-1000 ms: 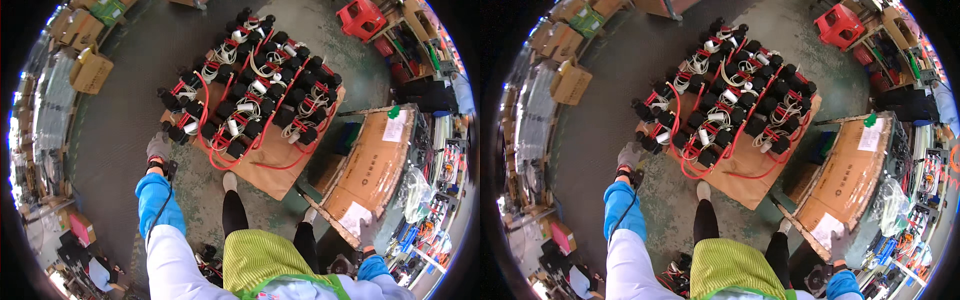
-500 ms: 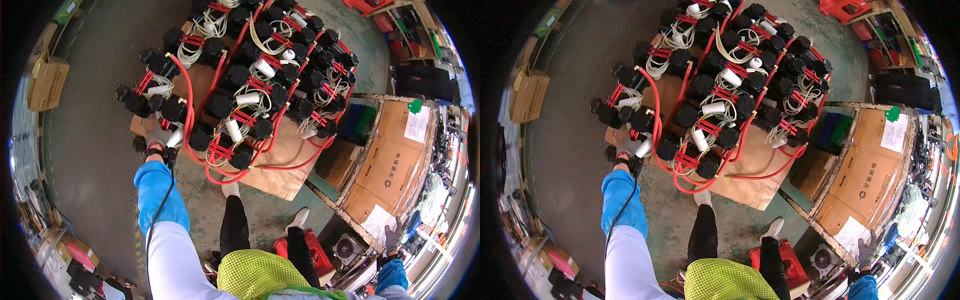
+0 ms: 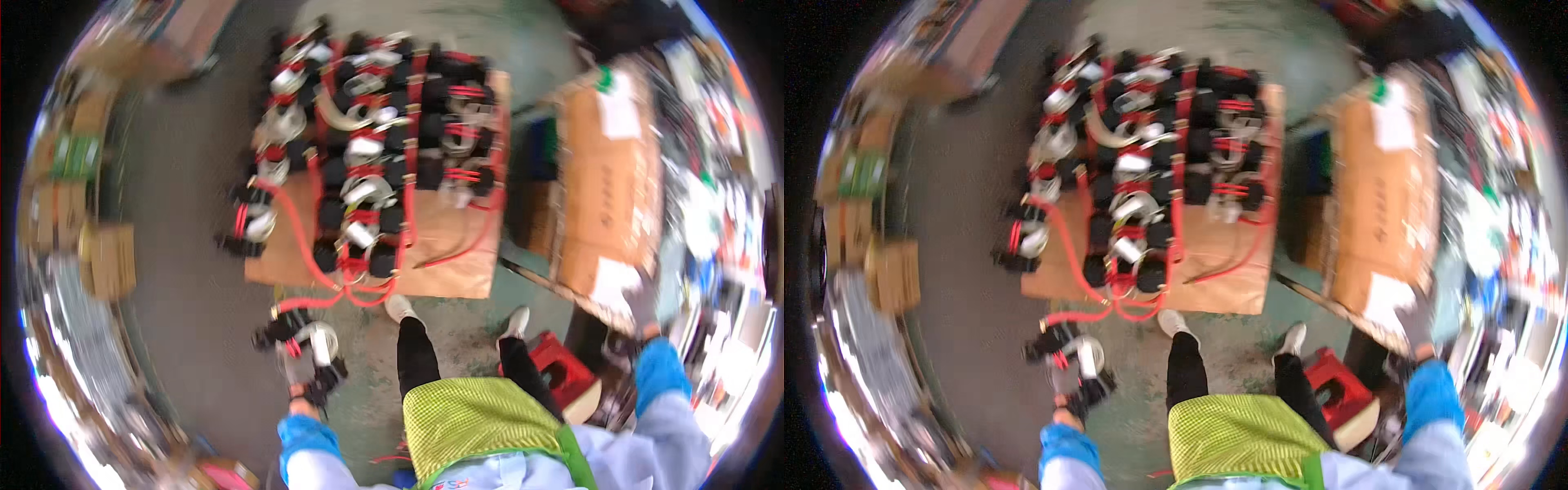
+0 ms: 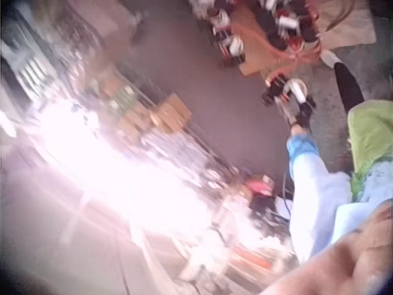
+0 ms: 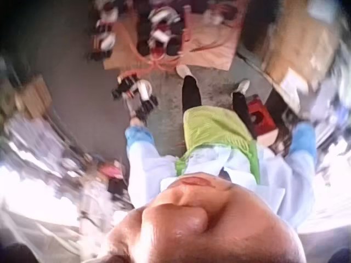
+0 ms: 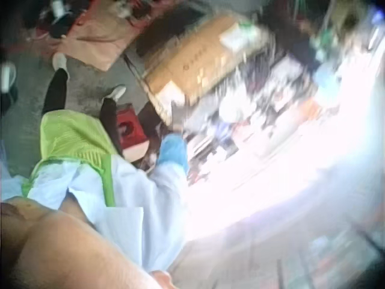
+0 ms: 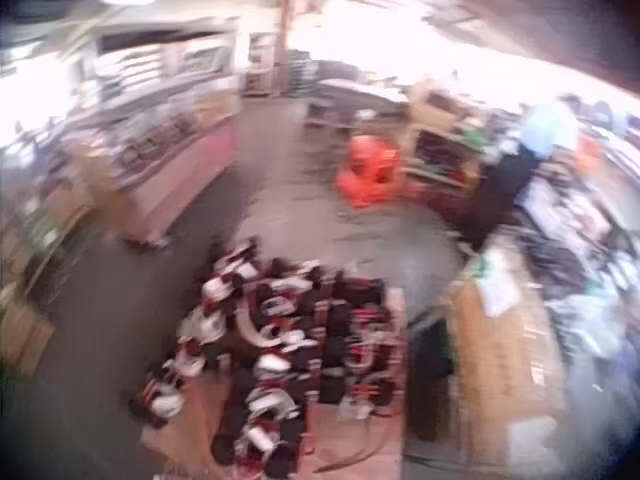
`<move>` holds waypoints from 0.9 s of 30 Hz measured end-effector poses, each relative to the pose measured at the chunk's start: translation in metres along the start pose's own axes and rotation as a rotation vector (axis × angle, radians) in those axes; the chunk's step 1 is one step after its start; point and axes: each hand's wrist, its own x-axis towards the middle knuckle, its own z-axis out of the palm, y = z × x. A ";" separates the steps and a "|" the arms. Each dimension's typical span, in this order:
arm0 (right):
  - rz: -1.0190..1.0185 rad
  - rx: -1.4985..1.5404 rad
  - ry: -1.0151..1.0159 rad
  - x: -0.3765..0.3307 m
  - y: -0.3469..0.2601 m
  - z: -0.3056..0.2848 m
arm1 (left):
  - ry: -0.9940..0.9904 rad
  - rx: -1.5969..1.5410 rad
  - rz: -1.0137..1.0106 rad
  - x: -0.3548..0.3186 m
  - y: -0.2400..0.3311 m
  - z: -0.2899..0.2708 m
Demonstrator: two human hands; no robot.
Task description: Assembling and wiring power inverter components at a workstation.
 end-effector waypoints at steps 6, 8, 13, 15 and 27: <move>-0.188 -0.277 -0.014 0.005 -0.022 -0.012 | -0.155 0.277 -0.002 -0.175 0.184 -0.008; -0.188 -0.293 0.077 -0.005 -0.040 -0.016 | -0.207 0.535 -0.030 -0.224 0.239 -0.008; -0.170 -0.188 -0.156 -0.035 -0.058 -0.084 | -0.174 0.366 0.223 -0.318 0.335 0.027; -0.269 0.098 -0.124 -0.040 -0.030 -0.103 | -0.222 0.539 0.441 -0.367 0.438 0.051; -0.677 0.505 0.147 -0.162 0.112 -0.251 | -0.697 0.537 0.978 -0.530 0.715 0.191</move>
